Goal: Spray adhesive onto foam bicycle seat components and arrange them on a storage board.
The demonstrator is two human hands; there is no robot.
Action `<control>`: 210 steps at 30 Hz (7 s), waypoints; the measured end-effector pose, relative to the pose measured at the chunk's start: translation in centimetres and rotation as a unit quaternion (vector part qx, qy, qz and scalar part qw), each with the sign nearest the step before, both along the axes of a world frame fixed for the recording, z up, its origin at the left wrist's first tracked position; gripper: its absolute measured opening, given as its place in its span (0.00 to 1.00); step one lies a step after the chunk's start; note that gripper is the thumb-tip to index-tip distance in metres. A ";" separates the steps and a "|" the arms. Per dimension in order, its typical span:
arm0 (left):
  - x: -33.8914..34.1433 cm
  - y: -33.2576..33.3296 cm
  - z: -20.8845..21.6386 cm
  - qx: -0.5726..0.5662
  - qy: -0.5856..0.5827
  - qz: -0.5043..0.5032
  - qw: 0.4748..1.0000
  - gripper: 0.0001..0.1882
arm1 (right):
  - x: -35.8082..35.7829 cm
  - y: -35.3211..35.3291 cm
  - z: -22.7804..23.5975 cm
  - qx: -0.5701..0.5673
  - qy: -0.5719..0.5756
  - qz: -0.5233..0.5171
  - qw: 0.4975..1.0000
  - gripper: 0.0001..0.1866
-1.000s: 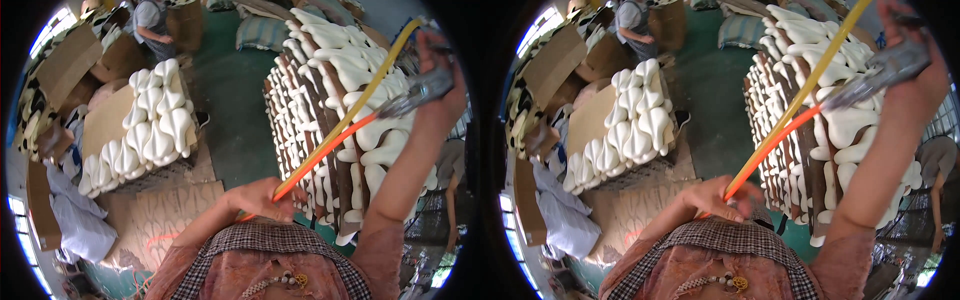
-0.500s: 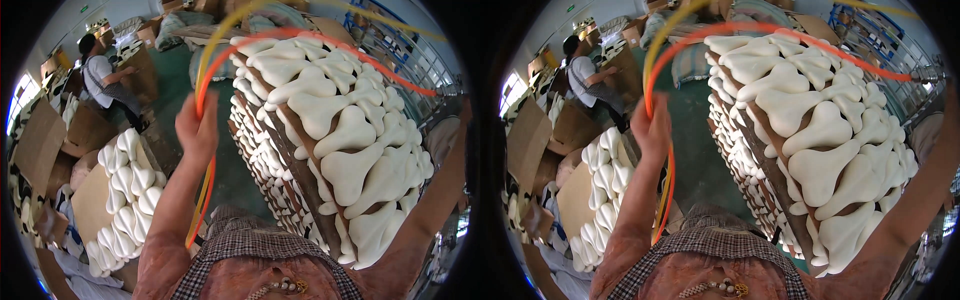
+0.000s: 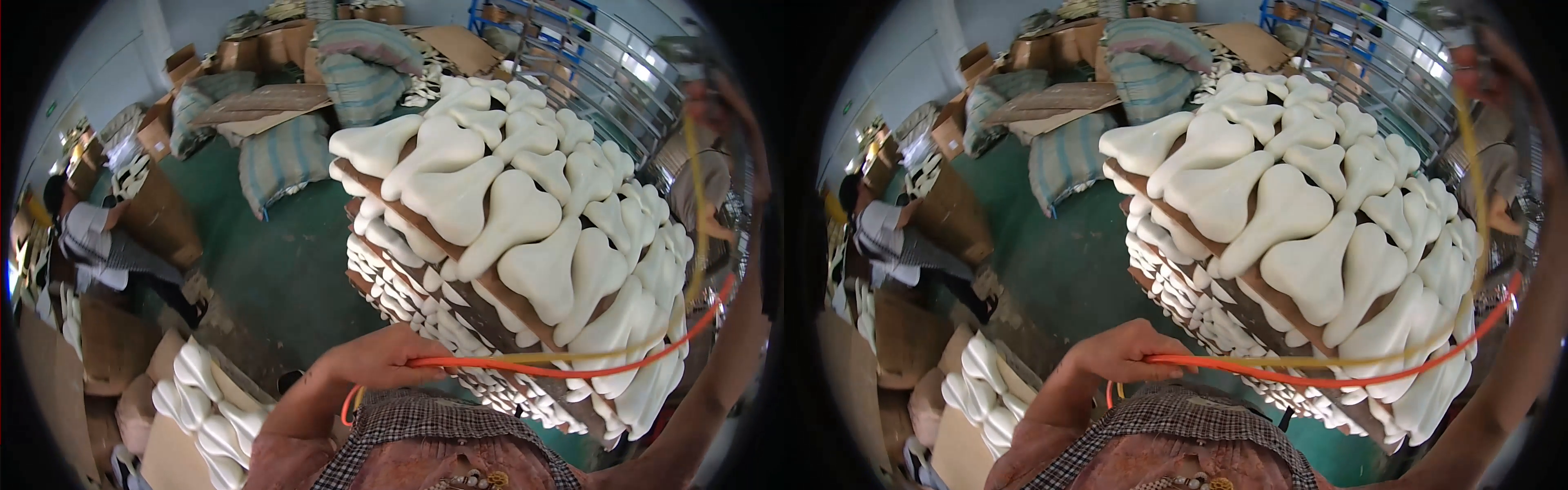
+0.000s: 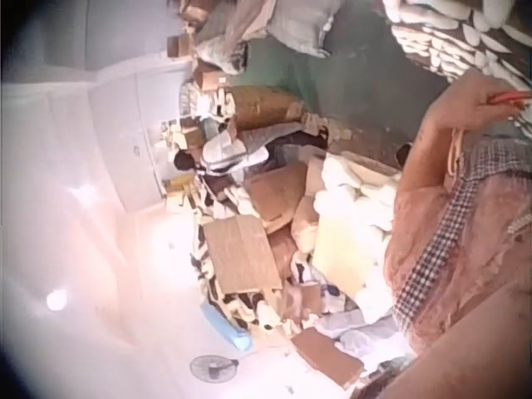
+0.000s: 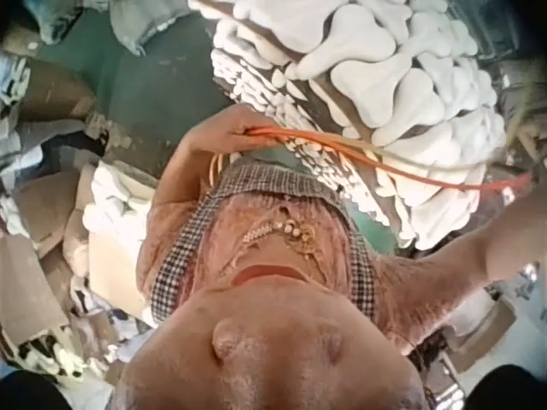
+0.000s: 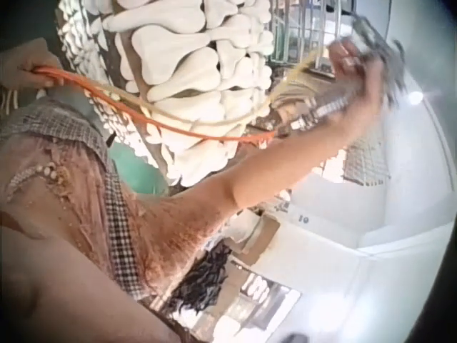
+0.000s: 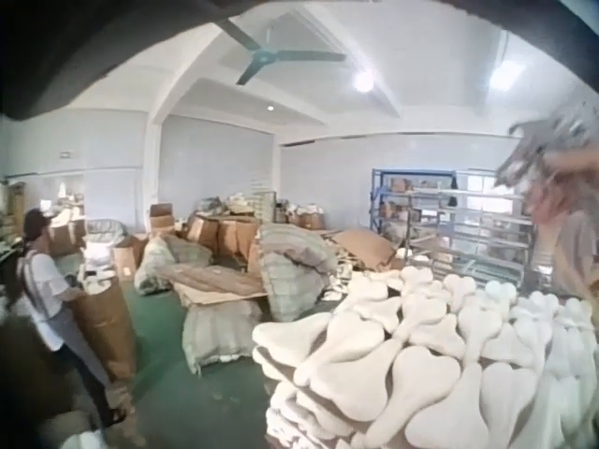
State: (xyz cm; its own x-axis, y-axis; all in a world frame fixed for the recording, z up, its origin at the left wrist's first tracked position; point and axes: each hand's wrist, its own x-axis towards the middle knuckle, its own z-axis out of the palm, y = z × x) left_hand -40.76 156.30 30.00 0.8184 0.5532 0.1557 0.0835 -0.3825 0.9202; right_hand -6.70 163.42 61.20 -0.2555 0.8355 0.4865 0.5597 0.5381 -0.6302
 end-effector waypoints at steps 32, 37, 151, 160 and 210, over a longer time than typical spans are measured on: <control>-16.0 10.4 -3.9 -0.192 -0.044 -0.031 0.980 0.14 | -18.9 21.9 -7.9 -0.092 -0.070 -0.130 0.985 0.16; -16.7 10.3 -4.6 -0.223 -0.058 -0.017 0.973 0.13 | -20.7 19.5 -8.3 -0.118 -0.070 -0.135 0.981 0.16; 3.6 -5.9 -4.3 -0.162 0.060 0.015 0.985 0.13 | -5.2 0.1 -7.9 -0.047 -0.063 -0.040 0.996 0.15; -0.5 -8.5 -4.5 -0.187 0.030 0.035 0.981 0.13 | -11.7 -1.5 -7.8 -0.091 -0.114 -0.063 0.987 0.14; 2.8 -6.6 -4.5 -0.171 0.043 -0.019 0.984 0.12 | -3.8 -3.7 -7.6 -0.062 -0.085 -0.176 0.979 0.20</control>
